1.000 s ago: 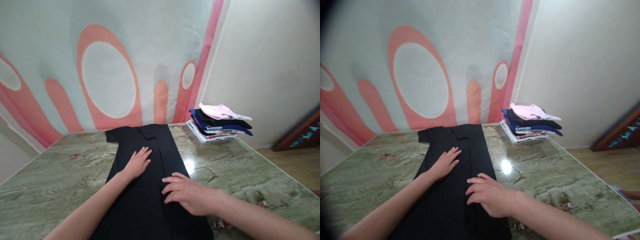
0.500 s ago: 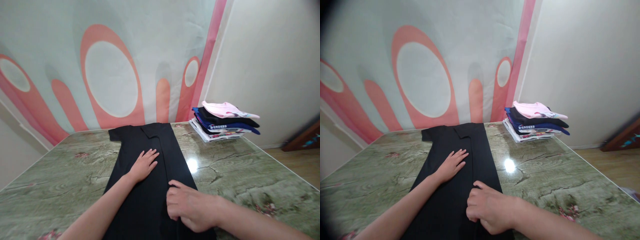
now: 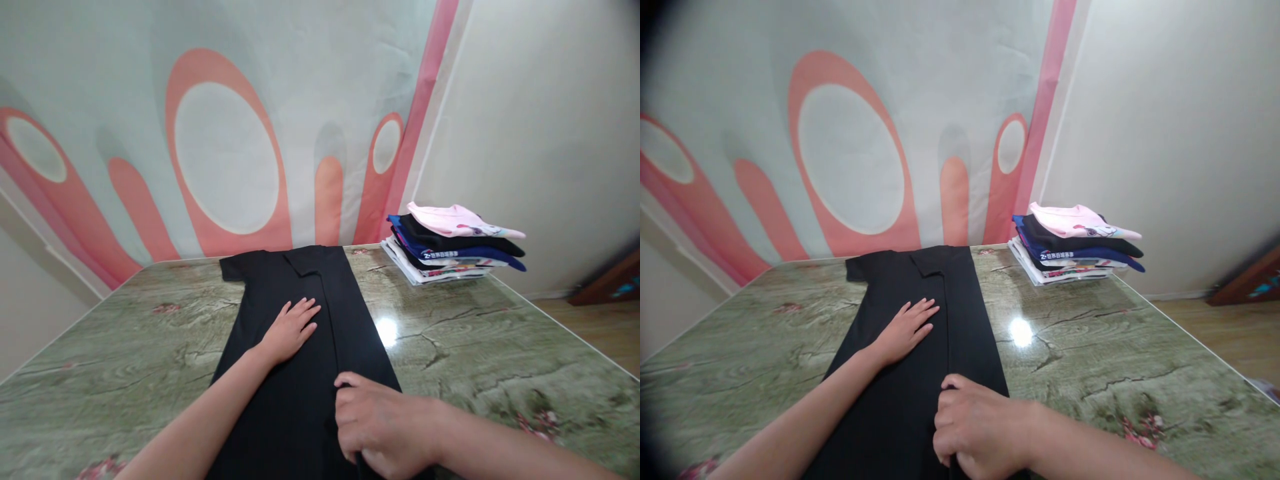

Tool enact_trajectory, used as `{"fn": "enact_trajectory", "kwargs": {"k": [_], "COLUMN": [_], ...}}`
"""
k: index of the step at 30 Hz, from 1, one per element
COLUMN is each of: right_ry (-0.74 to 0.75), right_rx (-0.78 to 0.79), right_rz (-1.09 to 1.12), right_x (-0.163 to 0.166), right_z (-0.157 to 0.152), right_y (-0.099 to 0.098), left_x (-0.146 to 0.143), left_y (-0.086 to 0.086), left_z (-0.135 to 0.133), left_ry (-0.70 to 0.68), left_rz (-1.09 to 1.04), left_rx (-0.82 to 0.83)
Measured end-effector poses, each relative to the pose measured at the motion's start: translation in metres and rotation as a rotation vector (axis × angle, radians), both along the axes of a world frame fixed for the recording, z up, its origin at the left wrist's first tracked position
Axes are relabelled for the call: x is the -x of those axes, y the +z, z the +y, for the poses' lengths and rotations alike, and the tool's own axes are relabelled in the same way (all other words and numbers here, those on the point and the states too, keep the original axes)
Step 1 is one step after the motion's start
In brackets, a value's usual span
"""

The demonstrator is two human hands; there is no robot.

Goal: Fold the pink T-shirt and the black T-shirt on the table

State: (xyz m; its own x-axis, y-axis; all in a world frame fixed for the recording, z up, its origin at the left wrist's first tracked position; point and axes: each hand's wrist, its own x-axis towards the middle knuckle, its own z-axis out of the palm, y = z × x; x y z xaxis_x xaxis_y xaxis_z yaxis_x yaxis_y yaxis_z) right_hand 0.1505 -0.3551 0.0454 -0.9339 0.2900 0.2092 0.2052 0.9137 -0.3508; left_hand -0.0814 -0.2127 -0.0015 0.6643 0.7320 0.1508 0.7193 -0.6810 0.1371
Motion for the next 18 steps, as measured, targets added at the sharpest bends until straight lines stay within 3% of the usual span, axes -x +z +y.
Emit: {"fn": "enact_trajectory", "kwargs": {"k": [8,12,15,18], "right_ry": [0.042,-0.135,-0.232,-0.161], "right_rx": [0.012,-0.037,-0.016,0.129], "right_rz": [0.080,0.167,0.119,-0.045], "right_x": [0.008,0.003,-0.010,-0.022], "right_z": [0.000,0.004,0.007,0.003], "right_y": [-0.009,-0.007,0.000,0.006], "left_x": [-0.001,0.001,0.003,-0.001], "left_y": [0.001,0.001,0.009,0.025], "left_z": [-0.001,-0.001,0.010,0.036], "left_ry": [-0.005,-0.004,0.003,0.089], "left_rz": [-0.014,-0.057,-0.130,-0.192], "left_rx": [0.002,0.019,0.037,-0.033]}}
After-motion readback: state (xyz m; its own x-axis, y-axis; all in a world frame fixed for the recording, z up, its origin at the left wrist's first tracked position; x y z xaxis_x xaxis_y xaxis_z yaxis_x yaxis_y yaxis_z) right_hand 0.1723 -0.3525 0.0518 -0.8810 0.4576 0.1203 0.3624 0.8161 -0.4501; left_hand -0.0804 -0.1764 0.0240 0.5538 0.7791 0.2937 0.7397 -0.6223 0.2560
